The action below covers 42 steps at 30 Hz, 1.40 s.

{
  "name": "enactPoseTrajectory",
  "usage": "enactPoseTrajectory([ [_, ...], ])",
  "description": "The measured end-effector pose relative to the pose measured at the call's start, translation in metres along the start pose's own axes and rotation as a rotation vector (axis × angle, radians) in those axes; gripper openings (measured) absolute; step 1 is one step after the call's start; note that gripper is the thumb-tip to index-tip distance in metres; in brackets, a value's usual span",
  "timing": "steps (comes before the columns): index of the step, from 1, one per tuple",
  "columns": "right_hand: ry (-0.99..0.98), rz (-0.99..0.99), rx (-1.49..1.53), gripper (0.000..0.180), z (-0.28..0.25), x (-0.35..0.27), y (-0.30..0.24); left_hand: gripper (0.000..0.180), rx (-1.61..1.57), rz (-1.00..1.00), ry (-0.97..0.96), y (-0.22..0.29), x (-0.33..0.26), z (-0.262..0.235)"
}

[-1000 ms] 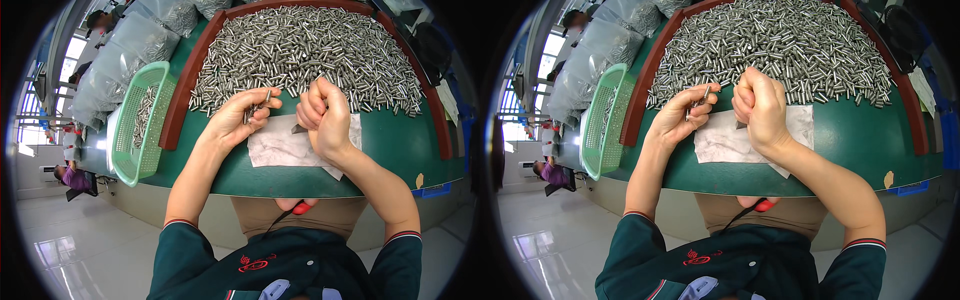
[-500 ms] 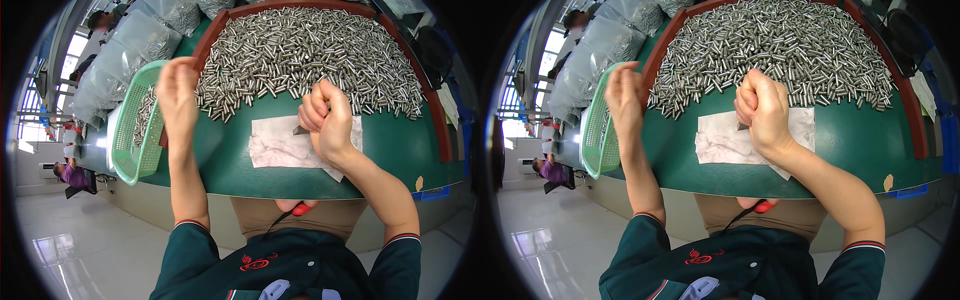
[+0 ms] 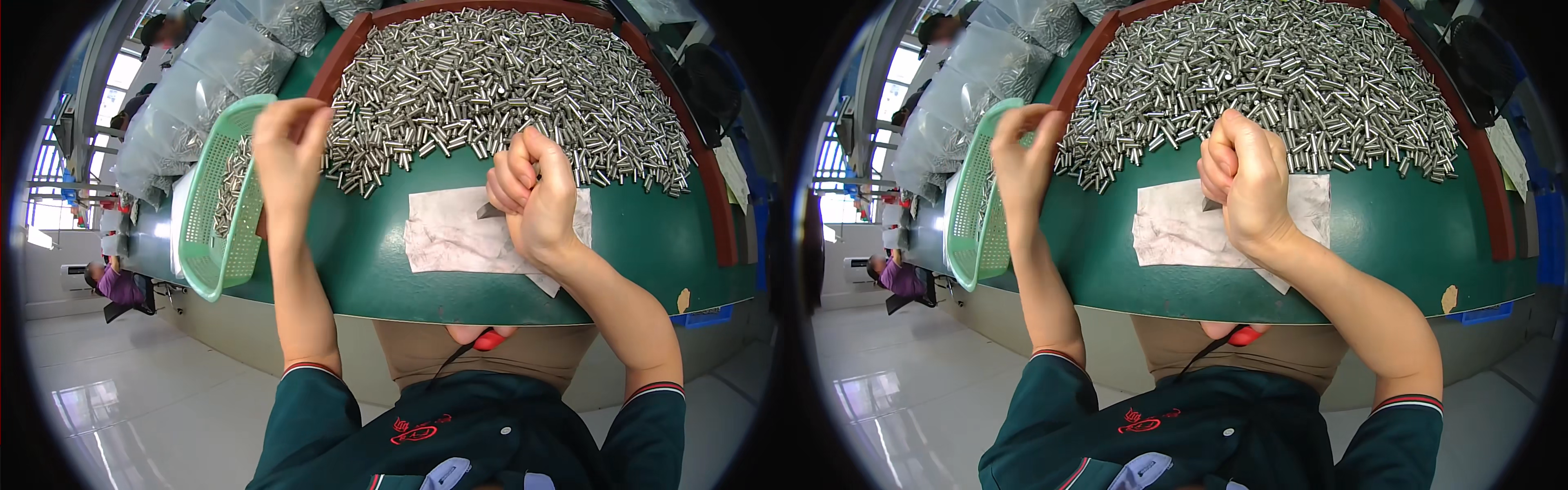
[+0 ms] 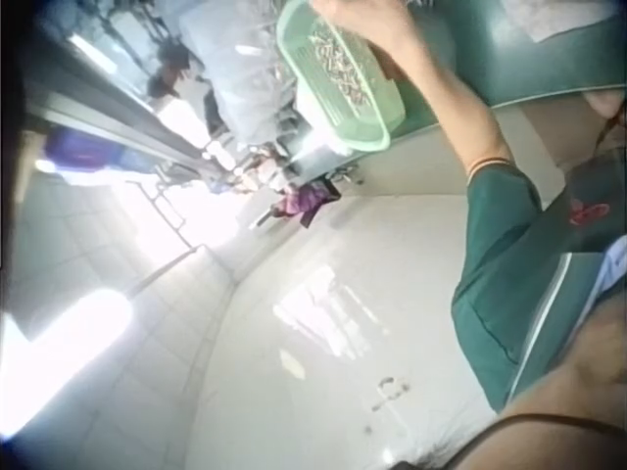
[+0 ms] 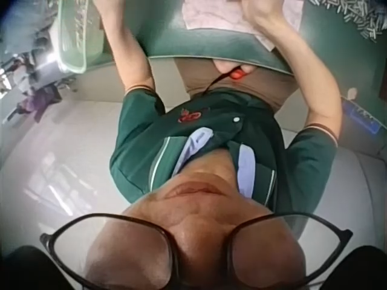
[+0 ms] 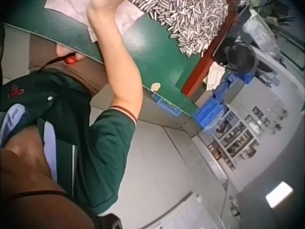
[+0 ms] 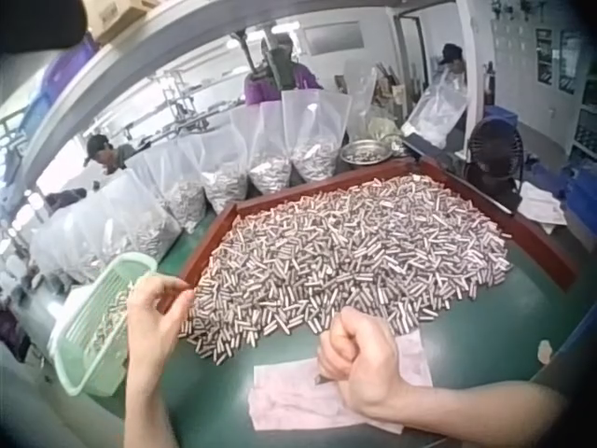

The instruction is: Inspecting and sorting small metal cylindrical pins at a factory workbench using a small tool.

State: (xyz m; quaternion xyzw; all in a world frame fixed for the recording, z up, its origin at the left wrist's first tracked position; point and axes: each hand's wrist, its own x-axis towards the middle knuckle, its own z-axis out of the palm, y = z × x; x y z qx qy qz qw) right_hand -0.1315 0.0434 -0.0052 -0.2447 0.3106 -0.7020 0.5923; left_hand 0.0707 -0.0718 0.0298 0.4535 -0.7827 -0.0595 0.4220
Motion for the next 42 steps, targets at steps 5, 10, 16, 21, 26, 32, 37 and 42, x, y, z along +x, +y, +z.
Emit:
enactPoseTrajectory([
  [5,-0.005,-0.003,0.004,0.038,0.003,-0.001,-0.001,0.009,0.011,0.204,-0.372,0.032,-0.023,0.033],
  [10,-0.006,-0.001,0.003,0.038,0.005,-0.001,-0.001,0.009,0.075,0.261,-0.386,0.025,-0.031,0.050],
  [16,-0.003,-0.006,-0.003,0.037,0.004,-0.001,-0.002,0.008,0.084,0.302,-0.360,0.024,-0.034,0.054],
  [21,0.000,-0.006,0.009,0.036,0.005,-0.002,-0.002,0.008,0.085,0.304,-0.370,0.025,-0.034,0.051],
  [26,-0.001,-0.006,0.006,0.036,0.004,-0.003,-0.002,0.008,0.101,0.331,-0.362,0.031,-0.034,0.047],
  [32,-0.012,-0.062,0.048,0.037,0.002,-0.001,-0.005,0.008,-0.288,0.118,-0.761,0.059,-0.046,0.036],
  [37,0.003,-0.104,0.091,0.039,0.002,0.001,-0.003,0.009,-0.253,0.128,-0.789,0.056,-0.048,0.039],
  [42,0.011,-0.100,0.084,0.037,0.000,0.001,-0.002,0.009,-0.220,0.126,-0.787,0.059,-0.048,0.040],
])
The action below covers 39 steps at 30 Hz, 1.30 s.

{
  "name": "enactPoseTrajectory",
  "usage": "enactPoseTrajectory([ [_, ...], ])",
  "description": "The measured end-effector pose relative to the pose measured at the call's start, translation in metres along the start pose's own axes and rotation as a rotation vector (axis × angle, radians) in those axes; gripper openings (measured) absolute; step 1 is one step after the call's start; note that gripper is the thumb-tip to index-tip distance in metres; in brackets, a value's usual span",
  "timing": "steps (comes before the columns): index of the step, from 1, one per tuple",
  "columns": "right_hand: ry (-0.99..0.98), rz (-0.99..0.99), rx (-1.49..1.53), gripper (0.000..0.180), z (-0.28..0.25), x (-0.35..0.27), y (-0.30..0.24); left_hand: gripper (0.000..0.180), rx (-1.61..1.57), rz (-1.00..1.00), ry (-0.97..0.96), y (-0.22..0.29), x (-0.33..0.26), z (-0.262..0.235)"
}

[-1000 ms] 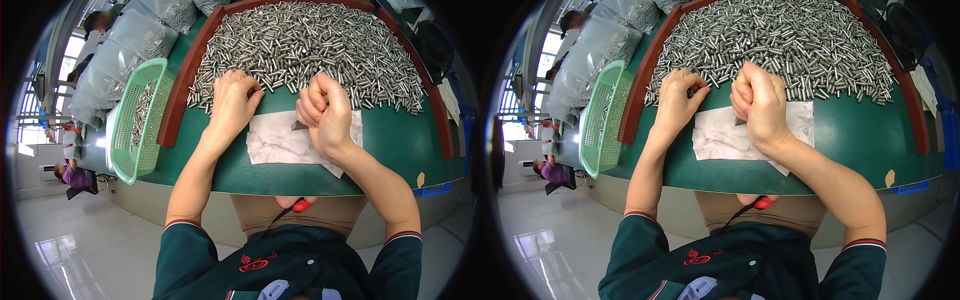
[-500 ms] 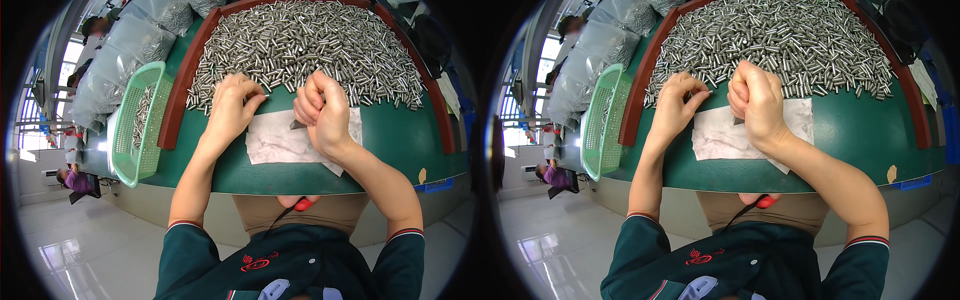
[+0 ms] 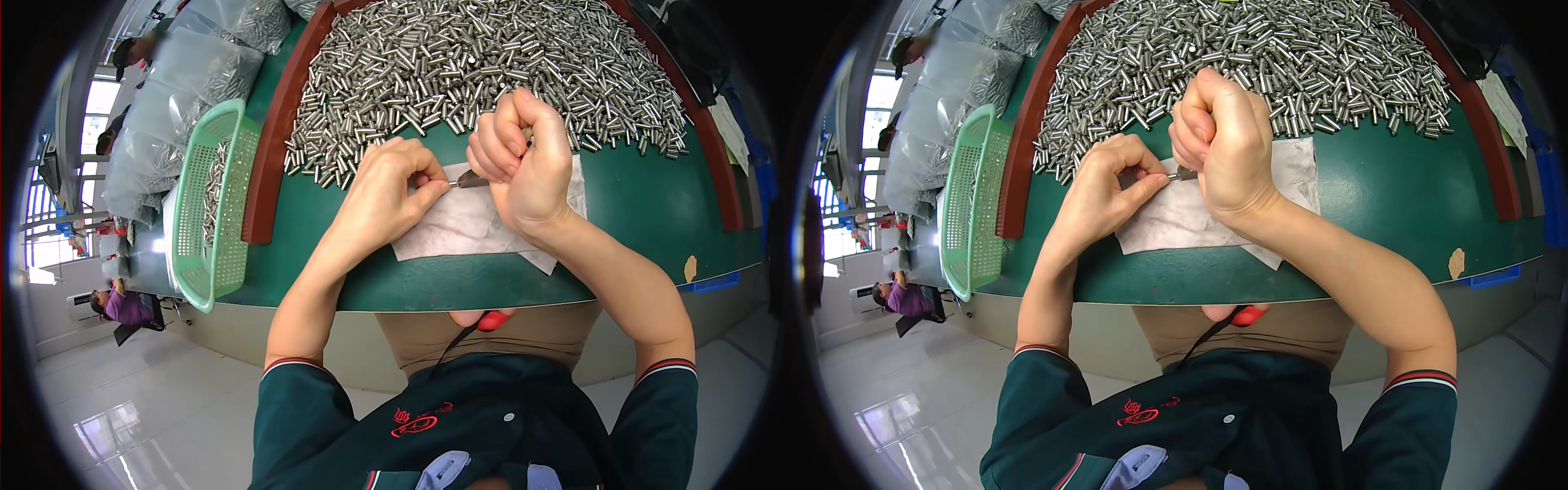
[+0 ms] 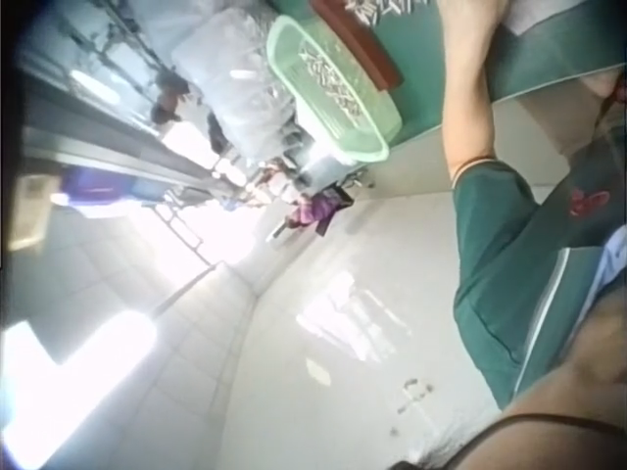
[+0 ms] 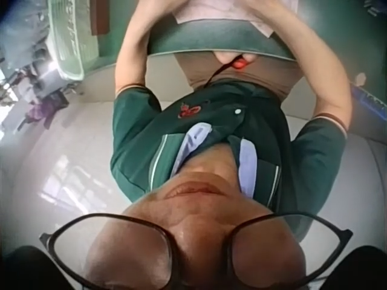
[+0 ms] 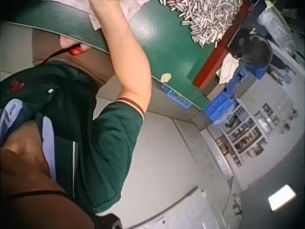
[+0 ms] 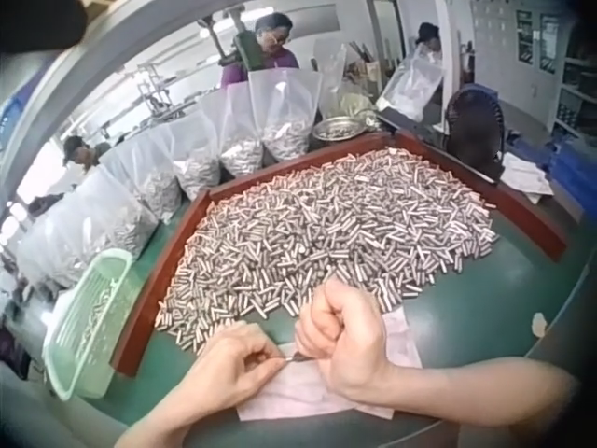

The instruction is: Inspecting and sorting small metal cylindrical pins at a factory workbench using a small tool.

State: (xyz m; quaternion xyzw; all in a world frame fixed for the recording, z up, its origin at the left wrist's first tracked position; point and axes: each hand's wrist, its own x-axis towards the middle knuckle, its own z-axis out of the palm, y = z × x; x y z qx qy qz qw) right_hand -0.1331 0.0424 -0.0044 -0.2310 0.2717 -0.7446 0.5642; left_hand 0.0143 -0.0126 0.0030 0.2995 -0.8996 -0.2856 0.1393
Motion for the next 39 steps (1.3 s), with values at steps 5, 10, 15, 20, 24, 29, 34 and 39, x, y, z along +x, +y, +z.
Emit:
enactPoseTrajectory([
  [5,-0.013,0.002,0.004,0.034,-0.0006,-0.0007,0.0033,0.009,0.010,0.002,0.007,-0.0001,-0.0019,0.0005],
  [10,0.000,-0.018,-0.002,0.034,-0.0024,-0.0003,0.0035,0.010,0.006,-0.007,-0.007,0.0006,-0.0004,0.0017],
  [15,-0.004,-0.019,0.002,0.033,0.0003,-0.0006,0.0046,0.010,0.008,-0.013,-0.006,0.0016,-0.0006,0.0005],
  [20,-0.030,0.012,-0.069,0.039,-0.0007,0.0003,0.0046,0.010,0.031,0.002,0.004,0.0027,-0.0005,0.0012],
  [24,-0.021,0.026,-0.062,0.039,-0.0003,0.0012,0.0022,0.011,0.076,0.043,0.022,0.0049,-0.0016,0.0021],
  [29,-0.009,0.021,-0.050,0.039,0.0004,0.0008,0.0025,0.012,0.062,0.024,0.011,0.0066,-0.0026,0.0021],
  [34,-0.010,0.026,-0.047,0.039,0.0012,-0.0003,0.0029,0.011,0.046,0.015,0.001,0.0054,-0.0030,0.0019],
  [39,-0.018,0.014,-0.067,0.039,0.0010,0.0002,0.0029,0.011,0.013,-0.006,-0.003,0.0057,-0.0017,0.0022],
])
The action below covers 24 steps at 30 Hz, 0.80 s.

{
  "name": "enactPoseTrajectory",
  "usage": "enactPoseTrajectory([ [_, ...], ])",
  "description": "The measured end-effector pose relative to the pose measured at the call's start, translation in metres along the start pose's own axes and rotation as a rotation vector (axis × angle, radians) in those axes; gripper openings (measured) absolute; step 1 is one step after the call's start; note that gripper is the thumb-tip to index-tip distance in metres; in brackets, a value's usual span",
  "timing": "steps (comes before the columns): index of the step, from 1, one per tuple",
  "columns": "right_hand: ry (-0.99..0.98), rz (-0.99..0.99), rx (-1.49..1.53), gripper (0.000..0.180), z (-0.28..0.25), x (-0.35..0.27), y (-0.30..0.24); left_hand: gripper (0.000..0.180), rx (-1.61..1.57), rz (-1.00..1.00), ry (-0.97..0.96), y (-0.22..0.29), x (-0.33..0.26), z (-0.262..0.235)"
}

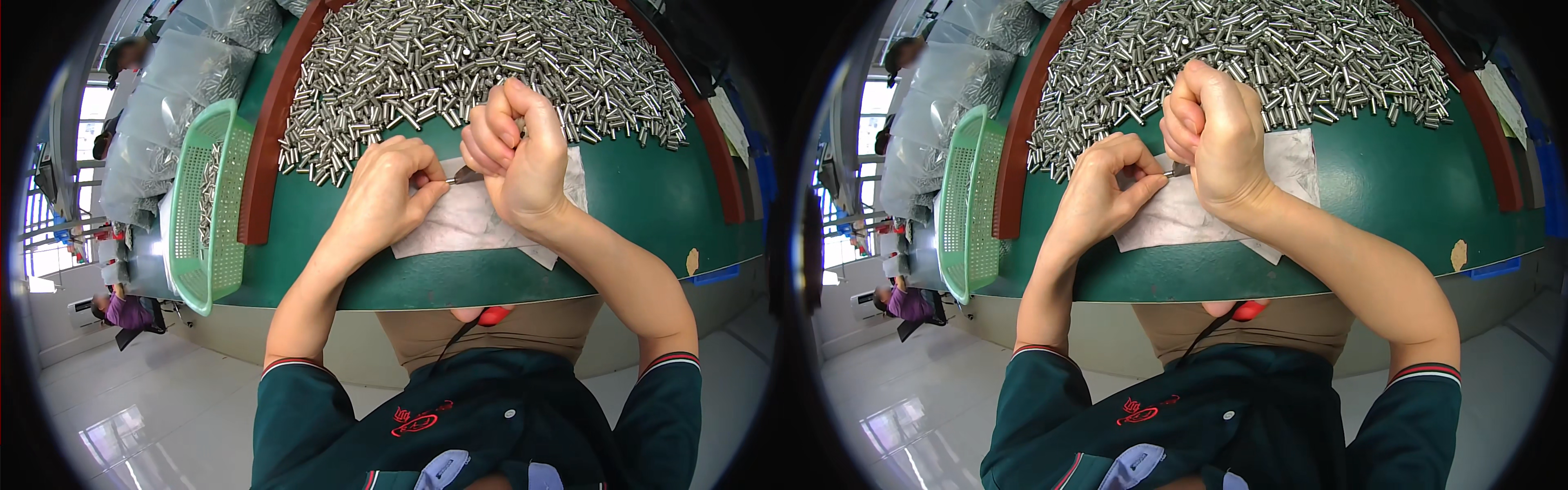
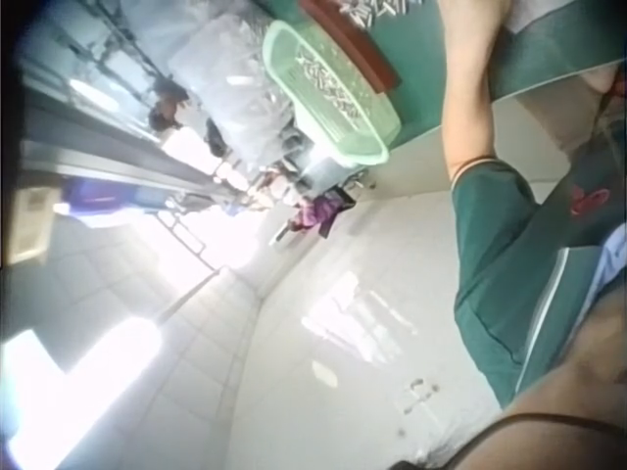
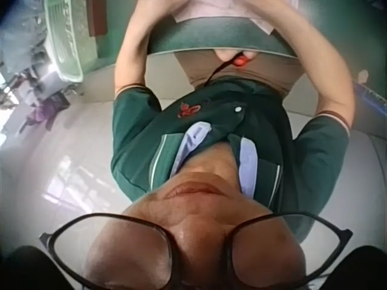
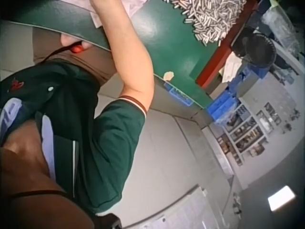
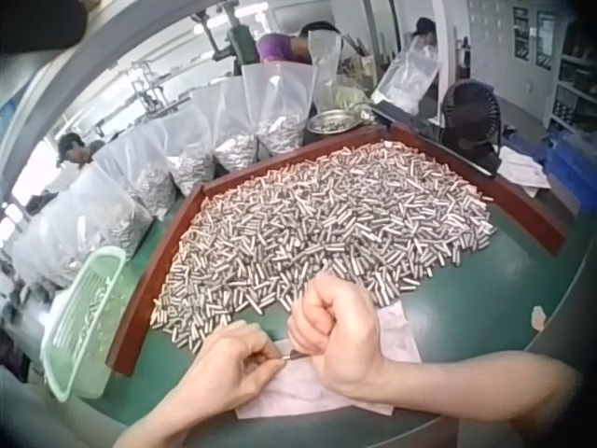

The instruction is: Inspecting and sorting small metal cylindrical pins at a factory workbench using a small tool.

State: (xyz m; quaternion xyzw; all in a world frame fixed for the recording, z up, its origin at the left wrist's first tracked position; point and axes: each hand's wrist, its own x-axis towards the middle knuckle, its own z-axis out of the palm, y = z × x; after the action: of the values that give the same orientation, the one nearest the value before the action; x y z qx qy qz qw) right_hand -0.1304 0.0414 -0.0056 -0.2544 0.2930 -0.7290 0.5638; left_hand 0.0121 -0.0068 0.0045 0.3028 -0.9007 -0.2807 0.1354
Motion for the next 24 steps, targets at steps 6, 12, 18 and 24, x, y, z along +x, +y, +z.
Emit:
enactPoseTrajectory([
  [6,-0.010,-0.004,-0.037,0.039,0.000,-0.001,0.004,0.011,-0.021,-0.013,-0.020,-0.001,0.002,-0.001],
  [12,-0.021,-0.004,0.013,0.035,0.000,0.001,0.003,0.009,-0.216,-0.057,0.041,-0.009,0.002,-0.008],
  [18,-0.005,0.042,0.027,0.036,0.001,-0.001,0.001,0.021,-1.428,-0.456,-0.087,-0.021,0.004,-0.013],
  [24,-0.017,0.034,0.028,0.039,0.001,-0.001,0.001,0.023,-1.449,-0.510,-0.087,-0.024,0.006,-0.014],
])
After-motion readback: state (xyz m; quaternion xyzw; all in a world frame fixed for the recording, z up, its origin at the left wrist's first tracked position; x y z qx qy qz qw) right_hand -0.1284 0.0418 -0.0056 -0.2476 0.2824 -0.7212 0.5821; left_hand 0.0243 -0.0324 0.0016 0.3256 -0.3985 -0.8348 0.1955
